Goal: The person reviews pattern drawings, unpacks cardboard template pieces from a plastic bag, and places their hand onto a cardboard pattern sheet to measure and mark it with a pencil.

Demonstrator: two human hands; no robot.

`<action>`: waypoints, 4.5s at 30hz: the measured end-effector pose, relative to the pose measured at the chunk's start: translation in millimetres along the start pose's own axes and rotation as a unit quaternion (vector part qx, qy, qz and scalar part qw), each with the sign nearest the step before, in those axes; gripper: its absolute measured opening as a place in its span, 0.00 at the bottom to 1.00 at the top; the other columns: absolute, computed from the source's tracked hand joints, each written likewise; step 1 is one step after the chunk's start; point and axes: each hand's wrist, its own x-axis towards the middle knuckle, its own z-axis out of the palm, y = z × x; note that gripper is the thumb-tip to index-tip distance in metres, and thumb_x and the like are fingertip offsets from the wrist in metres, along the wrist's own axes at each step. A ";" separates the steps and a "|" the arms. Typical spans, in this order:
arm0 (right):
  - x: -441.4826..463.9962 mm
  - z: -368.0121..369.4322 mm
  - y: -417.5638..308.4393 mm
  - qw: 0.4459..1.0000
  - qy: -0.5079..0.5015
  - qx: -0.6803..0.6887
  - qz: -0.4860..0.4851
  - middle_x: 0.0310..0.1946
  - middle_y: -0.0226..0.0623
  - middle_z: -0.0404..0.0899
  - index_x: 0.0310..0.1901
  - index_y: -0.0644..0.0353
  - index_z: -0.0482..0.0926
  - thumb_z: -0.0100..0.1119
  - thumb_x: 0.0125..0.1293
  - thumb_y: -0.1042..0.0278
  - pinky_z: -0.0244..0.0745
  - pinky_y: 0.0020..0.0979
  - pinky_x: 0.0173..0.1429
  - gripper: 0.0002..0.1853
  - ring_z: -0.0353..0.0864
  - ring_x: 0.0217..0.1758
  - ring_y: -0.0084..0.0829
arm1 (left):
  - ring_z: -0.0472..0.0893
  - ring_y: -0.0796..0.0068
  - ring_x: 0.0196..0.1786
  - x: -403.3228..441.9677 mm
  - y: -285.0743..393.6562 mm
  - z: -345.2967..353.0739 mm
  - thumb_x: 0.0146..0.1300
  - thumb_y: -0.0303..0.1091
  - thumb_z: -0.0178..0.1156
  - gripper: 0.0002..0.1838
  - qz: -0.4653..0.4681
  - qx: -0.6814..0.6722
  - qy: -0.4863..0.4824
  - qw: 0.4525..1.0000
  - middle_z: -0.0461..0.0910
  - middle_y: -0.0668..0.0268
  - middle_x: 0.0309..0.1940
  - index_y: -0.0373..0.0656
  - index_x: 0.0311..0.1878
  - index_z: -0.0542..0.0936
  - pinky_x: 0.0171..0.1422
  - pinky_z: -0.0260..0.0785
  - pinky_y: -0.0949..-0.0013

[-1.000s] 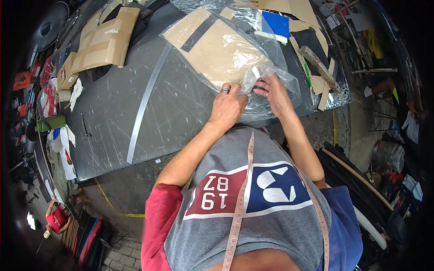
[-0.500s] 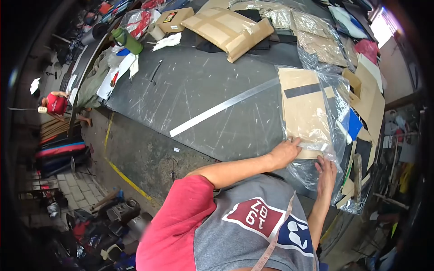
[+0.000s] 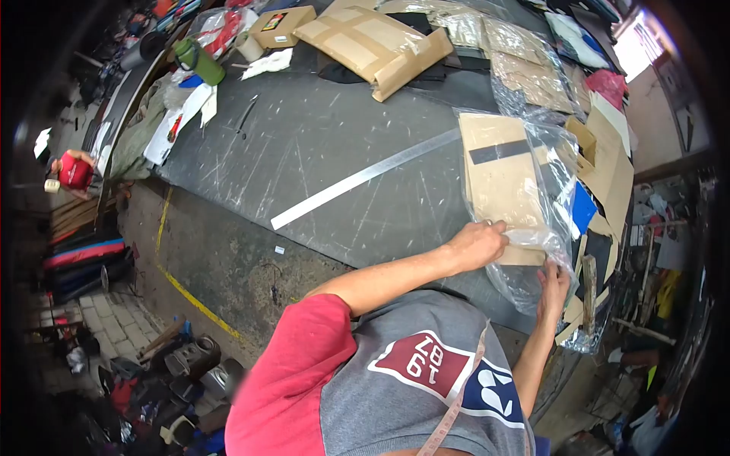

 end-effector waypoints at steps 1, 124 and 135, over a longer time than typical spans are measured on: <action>0.4 -1.1 0.1 1.000 0.010 0.003 0.001 0.54 0.37 0.80 0.61 0.67 0.75 0.62 0.73 0.55 0.76 0.35 0.59 0.25 0.79 0.58 0.30 | 0.85 0.51 0.41 1.9 3.7 -4.9 0.62 0.32 0.59 0.09 0.010 -0.011 0.008 1.000 0.80 0.55 0.42 0.41 0.41 0.85 0.46 0.79 0.52; -42.1 12.2 25.5 0.986 0.110 0.092 -0.087 0.50 0.36 0.83 0.60 0.69 0.73 0.57 0.73 0.75 0.72 0.26 0.59 0.16 0.79 0.52 0.23 | 0.81 0.83 0.36 -97.0 -79.8 -19.4 0.72 0.32 0.63 0.12 -0.394 -0.409 0.185 0.802 0.86 0.67 0.37 0.34 0.52 0.82 0.44 0.73 0.77; -37.3 16.3 38.8 0.983 0.104 0.127 -0.077 0.50 0.35 0.83 0.57 0.67 0.75 0.59 0.72 0.74 0.72 0.25 0.59 0.15 0.79 0.51 0.22 | 0.84 0.81 0.41 -115.2 -101.5 -2.8 0.72 0.24 0.59 0.12 -0.348 -0.498 0.203 0.768 0.88 0.64 0.41 0.35 0.57 0.78 0.50 0.75 0.76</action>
